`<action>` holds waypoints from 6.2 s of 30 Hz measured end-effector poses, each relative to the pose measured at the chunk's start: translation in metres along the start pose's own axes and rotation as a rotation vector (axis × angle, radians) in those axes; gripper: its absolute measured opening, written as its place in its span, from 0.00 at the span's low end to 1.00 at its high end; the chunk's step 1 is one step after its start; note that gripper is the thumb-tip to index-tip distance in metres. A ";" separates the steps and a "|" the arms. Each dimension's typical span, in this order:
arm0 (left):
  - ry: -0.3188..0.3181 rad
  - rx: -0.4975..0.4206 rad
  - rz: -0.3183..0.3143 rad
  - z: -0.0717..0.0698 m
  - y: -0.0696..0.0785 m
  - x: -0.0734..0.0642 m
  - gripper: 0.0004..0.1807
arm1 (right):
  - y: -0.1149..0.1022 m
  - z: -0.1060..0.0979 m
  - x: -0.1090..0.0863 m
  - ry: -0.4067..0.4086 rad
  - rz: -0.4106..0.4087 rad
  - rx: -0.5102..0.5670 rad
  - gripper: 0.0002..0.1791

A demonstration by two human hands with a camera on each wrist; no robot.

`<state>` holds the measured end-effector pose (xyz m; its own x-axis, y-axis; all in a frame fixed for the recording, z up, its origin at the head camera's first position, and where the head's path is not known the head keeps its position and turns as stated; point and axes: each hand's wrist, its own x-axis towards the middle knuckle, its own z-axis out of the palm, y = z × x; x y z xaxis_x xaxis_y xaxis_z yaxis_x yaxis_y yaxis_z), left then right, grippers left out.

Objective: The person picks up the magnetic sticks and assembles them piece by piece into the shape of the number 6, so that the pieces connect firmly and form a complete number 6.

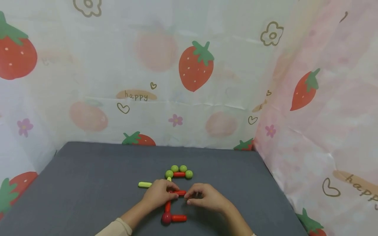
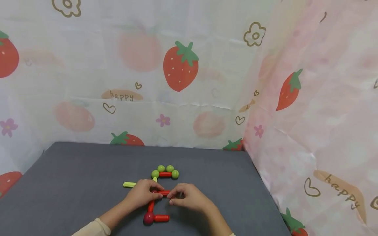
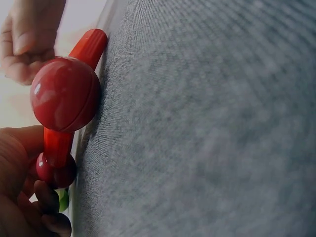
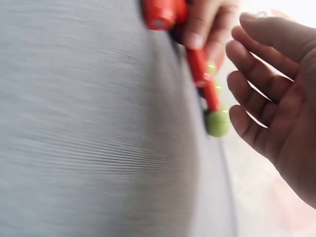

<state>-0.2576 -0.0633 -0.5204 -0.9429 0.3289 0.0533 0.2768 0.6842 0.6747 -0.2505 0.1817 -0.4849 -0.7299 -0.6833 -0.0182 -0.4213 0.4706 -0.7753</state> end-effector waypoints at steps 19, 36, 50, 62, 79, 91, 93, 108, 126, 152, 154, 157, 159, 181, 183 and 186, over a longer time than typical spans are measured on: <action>-0.027 -0.073 -0.018 0.004 -0.007 0.001 0.07 | 0.002 -0.052 0.053 0.317 0.110 -0.084 0.08; -0.017 -0.080 -0.001 0.001 -0.004 0.000 0.08 | 0.023 -0.037 0.097 0.283 0.224 -0.063 0.20; -0.032 -0.104 0.001 0.000 -0.005 -0.002 0.08 | 0.036 -0.023 0.103 0.211 0.219 -0.058 0.22; -0.022 -0.093 -0.002 0.001 -0.006 -0.002 0.08 | 0.034 -0.020 0.107 0.253 0.298 -0.074 0.20; -0.009 -0.095 0.010 0.004 -0.005 0.000 0.09 | 0.026 -0.027 0.084 0.365 0.215 -0.077 0.20; -0.016 -0.099 -0.020 0.003 -0.004 -0.003 0.08 | 0.014 -0.021 0.043 0.335 0.211 -0.043 0.16; -0.013 -0.098 -0.018 0.003 -0.004 -0.002 0.08 | 0.014 -0.019 0.037 0.328 0.216 -0.038 0.16; -0.002 -0.110 0.011 0.005 -0.008 -0.001 0.09 | 0.035 0.002 0.013 0.245 0.220 0.145 0.20; 0.009 -0.084 0.032 0.006 -0.006 0.002 0.07 | 0.035 0.008 0.011 0.220 0.239 0.190 0.19; -0.054 -0.116 0.049 -0.023 -0.011 -0.010 0.11 | 0.037 0.011 0.011 0.194 0.228 0.221 0.20; -0.053 -0.129 0.034 -0.028 -0.012 -0.012 0.12 | 0.037 0.011 0.011 0.195 0.231 0.215 0.19; -0.041 -0.127 0.031 -0.036 -0.017 -0.015 0.13 | 0.036 0.011 0.010 0.197 0.237 0.211 0.19; -0.033 -0.113 0.037 -0.042 -0.021 -0.017 0.13 | 0.036 0.011 0.010 0.198 0.245 0.211 0.19; 0.027 0.118 -0.013 -0.085 -0.087 -0.021 0.14 | 0.038 0.011 0.010 0.193 0.255 0.191 0.19; 0.024 0.132 -0.015 -0.085 -0.090 -0.021 0.13 | 0.038 0.010 0.010 0.194 0.254 0.187 0.19; 0.021 0.130 -0.024 -0.086 -0.092 -0.022 0.12 | 0.037 0.010 0.010 0.196 0.255 0.192 0.19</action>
<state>-0.2781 -0.1888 -0.5203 -0.9529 0.2985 0.0543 0.2742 0.7709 0.5750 -0.2682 0.1868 -0.5206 -0.8954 -0.4290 -0.1196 -0.1174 0.4864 -0.8658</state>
